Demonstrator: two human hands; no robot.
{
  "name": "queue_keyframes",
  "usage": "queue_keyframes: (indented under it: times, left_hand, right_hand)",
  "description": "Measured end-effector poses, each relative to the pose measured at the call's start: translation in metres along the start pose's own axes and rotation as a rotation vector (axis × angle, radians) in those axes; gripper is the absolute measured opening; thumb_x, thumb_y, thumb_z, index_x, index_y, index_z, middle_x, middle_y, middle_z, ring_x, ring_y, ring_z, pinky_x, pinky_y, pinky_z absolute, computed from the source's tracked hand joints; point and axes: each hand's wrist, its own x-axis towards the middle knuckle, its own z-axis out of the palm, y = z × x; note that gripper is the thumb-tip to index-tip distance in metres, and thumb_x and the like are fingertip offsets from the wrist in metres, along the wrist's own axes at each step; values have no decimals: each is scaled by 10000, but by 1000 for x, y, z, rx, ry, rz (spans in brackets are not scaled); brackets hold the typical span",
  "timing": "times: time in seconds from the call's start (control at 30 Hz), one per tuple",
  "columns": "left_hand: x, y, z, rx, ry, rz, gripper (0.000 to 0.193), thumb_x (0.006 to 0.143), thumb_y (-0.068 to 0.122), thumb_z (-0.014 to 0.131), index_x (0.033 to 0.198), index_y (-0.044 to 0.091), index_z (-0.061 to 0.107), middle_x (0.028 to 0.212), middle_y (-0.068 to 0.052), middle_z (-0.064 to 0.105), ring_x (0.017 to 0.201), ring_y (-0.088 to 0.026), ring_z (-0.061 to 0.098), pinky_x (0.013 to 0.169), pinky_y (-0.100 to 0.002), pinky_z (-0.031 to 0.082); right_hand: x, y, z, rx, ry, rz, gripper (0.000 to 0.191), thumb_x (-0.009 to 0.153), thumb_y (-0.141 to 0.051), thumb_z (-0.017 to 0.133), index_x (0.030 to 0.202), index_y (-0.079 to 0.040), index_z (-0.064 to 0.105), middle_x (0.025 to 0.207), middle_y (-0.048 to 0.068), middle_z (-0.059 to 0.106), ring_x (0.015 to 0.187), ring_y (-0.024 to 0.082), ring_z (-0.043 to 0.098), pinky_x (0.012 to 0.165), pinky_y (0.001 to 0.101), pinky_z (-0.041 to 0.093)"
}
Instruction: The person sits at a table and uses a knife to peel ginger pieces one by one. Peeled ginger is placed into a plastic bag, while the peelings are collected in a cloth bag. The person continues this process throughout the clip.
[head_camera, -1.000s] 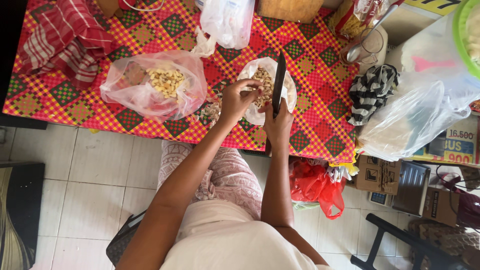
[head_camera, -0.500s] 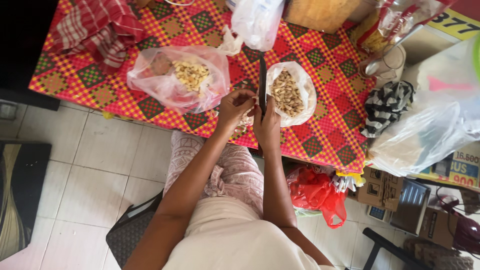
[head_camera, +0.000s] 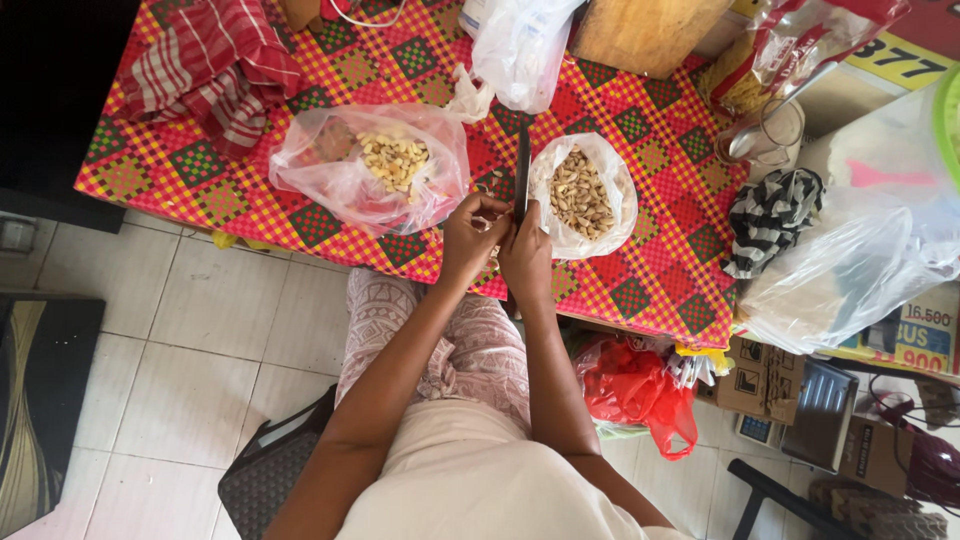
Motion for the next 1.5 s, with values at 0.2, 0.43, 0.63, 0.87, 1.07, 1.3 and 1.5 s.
queue_keyframes:
  times: [0.2,0.43,0.63,0.87,1.07,1.3,1.5]
  left_hand:
    - [8,-1,-14,42,-28,-80,89,887,52,786,955,7,750,823,-27,731,704,-65,610,637,-236,490]
    - [8,-28,-31,-240,-92,-225,133,921,78,754,1029,0,759,945,-41,769,843,-86,699,775,-225,555]
    - [5,-59,-39,-530,-114,-435,197,924,90,785,1089,-17,767,1000,-60,769,843,-89,666,766,-218,516]
    - [4,-32,-28,-449,-125,-308,163,910,81,783,1039,-17,760,966,-69,778,805,-108,713,714,-231,564]
    - [2,30,-22,391,-86,86,143,856,134,828,964,57,773,886,-65,784,712,-145,750,625,-270,578]
    - [1,62,-18,574,-49,198,125,840,166,826,880,78,747,852,-59,773,754,-212,747,659,-342,567]
    - [0,59,-12,554,-16,275,141,804,137,815,882,80,712,825,-62,743,748,-244,737,666,-368,562]
  right_hand:
    - [3,8,11,53,-32,25,169,999,-52,528,1137,12,452,772,305,667,769,507,680,607,573,497]
    - [0,35,23,21,-8,-149,562,977,-64,606,1447,108,350,843,315,676,760,506,674,626,552,520]
    - [0,19,6,65,-102,-113,515,999,-88,621,1438,63,397,791,247,694,719,436,709,629,492,539]
    - [0,5,-10,357,-210,176,621,968,-69,567,1513,16,282,702,160,690,525,266,664,479,393,549]
    - [-1,32,5,56,-66,-66,424,1005,-33,561,1388,42,396,817,225,714,744,411,734,614,487,558]
    - [-3,33,9,15,-34,-107,343,977,-28,554,1278,40,402,824,280,682,778,503,681,605,558,501]
    - [-3,39,11,17,-16,-137,486,997,-19,542,1415,102,327,865,290,702,788,473,711,611,520,523]
